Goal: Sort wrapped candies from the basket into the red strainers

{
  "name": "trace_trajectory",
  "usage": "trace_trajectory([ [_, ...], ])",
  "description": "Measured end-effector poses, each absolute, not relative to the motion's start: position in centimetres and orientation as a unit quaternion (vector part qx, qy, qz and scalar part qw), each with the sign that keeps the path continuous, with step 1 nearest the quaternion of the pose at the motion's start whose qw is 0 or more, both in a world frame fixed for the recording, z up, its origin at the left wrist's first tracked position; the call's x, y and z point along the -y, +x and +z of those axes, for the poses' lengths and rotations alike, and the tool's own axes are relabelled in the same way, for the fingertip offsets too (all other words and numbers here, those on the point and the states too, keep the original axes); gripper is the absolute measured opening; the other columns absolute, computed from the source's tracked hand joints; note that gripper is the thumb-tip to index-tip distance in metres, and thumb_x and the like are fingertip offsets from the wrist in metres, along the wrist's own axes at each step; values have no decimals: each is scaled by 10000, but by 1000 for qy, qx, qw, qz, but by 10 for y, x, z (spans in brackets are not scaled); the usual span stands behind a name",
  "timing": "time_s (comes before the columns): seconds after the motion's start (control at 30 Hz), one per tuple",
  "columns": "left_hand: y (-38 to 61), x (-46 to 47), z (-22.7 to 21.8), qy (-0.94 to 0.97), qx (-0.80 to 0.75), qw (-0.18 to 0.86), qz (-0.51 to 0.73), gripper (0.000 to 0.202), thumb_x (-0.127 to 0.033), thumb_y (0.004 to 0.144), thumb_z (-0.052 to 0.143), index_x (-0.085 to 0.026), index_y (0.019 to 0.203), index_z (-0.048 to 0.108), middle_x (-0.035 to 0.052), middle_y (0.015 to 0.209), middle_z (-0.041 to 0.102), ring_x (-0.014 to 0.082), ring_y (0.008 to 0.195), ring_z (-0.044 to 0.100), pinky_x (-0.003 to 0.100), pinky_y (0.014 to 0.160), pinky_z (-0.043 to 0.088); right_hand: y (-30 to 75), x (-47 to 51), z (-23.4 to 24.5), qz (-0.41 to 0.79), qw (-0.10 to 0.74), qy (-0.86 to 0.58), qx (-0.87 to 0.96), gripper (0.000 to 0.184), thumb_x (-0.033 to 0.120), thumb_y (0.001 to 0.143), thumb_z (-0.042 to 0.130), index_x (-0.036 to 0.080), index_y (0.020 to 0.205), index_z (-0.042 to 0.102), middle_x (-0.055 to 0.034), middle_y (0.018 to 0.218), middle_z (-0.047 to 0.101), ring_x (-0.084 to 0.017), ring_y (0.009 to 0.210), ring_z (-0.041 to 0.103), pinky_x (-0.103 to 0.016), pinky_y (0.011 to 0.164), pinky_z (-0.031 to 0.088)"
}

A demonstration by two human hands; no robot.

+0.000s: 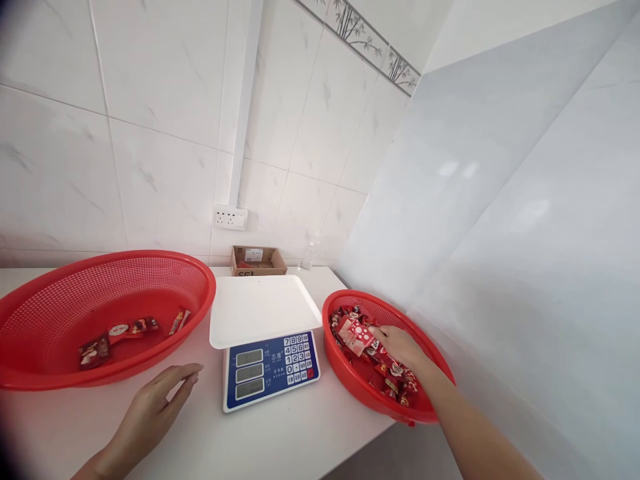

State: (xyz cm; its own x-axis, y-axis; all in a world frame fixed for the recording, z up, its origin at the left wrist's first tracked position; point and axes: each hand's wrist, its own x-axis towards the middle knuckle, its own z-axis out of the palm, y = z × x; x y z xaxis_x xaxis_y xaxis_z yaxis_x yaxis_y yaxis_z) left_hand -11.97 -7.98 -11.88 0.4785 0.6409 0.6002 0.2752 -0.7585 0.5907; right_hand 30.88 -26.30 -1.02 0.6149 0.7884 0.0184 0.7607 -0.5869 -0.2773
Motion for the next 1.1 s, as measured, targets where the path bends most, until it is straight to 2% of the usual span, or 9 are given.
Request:
trace_trajectory([
  [0.17,-120,81,-116,831,-277,211,434,230,-335,858,426,-227,901,624,25,797,680,145,704,653,196,592,521,313,264,-12,29,114,-903,414,479,602,766,355,211,510,461,-25,555,581,-189,573,543,-277,572,381],
  [0.43,-122,79,-120,834,-286,224,415,214,-317,861,431,-233,934,614,19,821,676,139,716,648,193,593,520,324,264,-17,-6,103,-908,407,460,545,811,282,222,498,379,-19,526,518,-169,543,485,-284,580,367],
  [0.6,-120,80,-119,833,-279,229,418,215,-306,862,427,-231,924,618,25,821,678,147,722,648,211,612,524,297,238,2,-41,137,-898,417,440,534,820,265,227,506,293,14,500,435,-143,515,419,-264,530,329],
  [0.8,-118,83,-116,831,-277,240,419,206,-264,873,414,-222,925,609,36,802,666,150,724,638,228,641,520,222,158,18,-19,180,-832,525,456,541,825,276,218,505,307,20,492,431,-131,519,419,-242,510,301],
  [1.1,-117,83,-115,835,-281,234,411,198,-204,874,403,-223,906,597,34,784,658,150,723,624,233,646,504,146,60,-13,42,116,-775,620,478,535,839,305,205,500,377,-9,543,519,-137,541,461,-239,510,263],
])
